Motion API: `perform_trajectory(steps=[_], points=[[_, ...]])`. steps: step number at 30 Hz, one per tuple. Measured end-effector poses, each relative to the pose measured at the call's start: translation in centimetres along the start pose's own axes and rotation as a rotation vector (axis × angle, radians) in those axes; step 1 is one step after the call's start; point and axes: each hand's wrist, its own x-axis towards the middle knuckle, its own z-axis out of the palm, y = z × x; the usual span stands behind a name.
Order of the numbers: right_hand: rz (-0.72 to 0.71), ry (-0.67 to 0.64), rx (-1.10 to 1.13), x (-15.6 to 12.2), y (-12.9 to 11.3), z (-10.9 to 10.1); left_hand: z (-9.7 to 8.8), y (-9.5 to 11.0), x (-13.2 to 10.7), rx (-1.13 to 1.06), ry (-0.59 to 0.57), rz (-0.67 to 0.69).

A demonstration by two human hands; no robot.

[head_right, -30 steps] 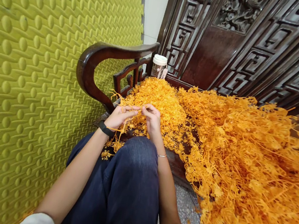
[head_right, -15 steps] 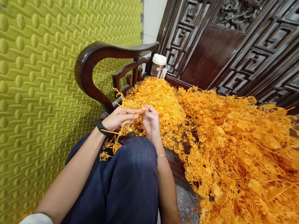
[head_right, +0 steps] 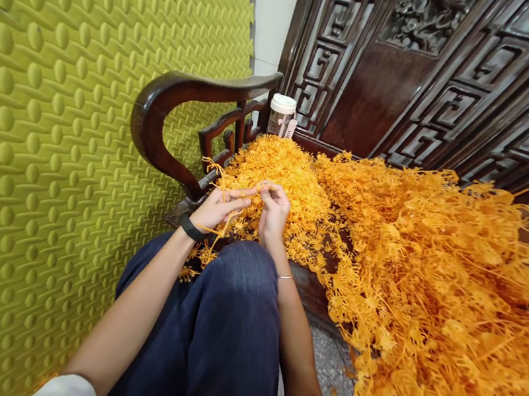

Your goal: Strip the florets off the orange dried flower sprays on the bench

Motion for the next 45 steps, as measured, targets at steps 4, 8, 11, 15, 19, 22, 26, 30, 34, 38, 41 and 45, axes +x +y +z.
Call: perform_trajectory(steps=[4, 8, 11, 15, 19, 22, 26, 30, 34, 38, 41, 45], points=[[0.068, 0.014, 0.034, 0.1, 0.1, -0.2, -0.3, 0.2, -0.2, 0.014, -0.031, -0.008], [0.144, 0.046, 0.073, 0.1, 0.3, -0.2, -0.3, 0.4, -0.3, 0.030, -0.058, -0.016], [0.164, 0.067, 0.114, 0.2, 0.4, -0.2, 0.0, 0.5, -0.2, 0.050, -0.054, -0.018], [0.128, 0.089, 0.083, 0.3, 0.3, -0.2, 0.8, 0.5, -0.3, 0.049, -0.036, -0.022], [-0.081, 0.135, -0.106, 0.2, 0.1, -0.2, 2.0, -0.2, -0.3, 0.094, 0.080, 0.030], [-0.250, 0.194, -0.249, 0.0, -0.1, -0.2, 3.0, -1.1, -0.1, 0.177, 0.181, 0.098], [-0.369, 0.217, -0.357, -0.3, -0.2, -0.2, 3.6, -2.0, 0.3, 0.275, 0.257, 0.144], [-0.399, 0.196, -0.435, -0.4, -0.1, -0.1, 3.6, -2.3, 0.3, 0.293, 0.321, 0.159], [-0.405, 0.148, -0.452, -0.3, 0.1, 0.0, 3.6, -2.1, 0.0, 0.297, 0.378, 0.147], [-0.413, 0.139, -0.498, -0.5, 0.1, 0.0, 3.6, -1.9, -0.2, 0.279, 0.375, 0.148], [-0.411, 0.157, -0.487, -0.6, 0.2, -0.1, 3.7, -1.8, -0.2, 0.250, 0.346, 0.135], [-0.432, 0.185, -0.480, -0.4, 0.2, -0.2, 3.7, -1.8, -0.2, 0.233, 0.331, 0.143]])
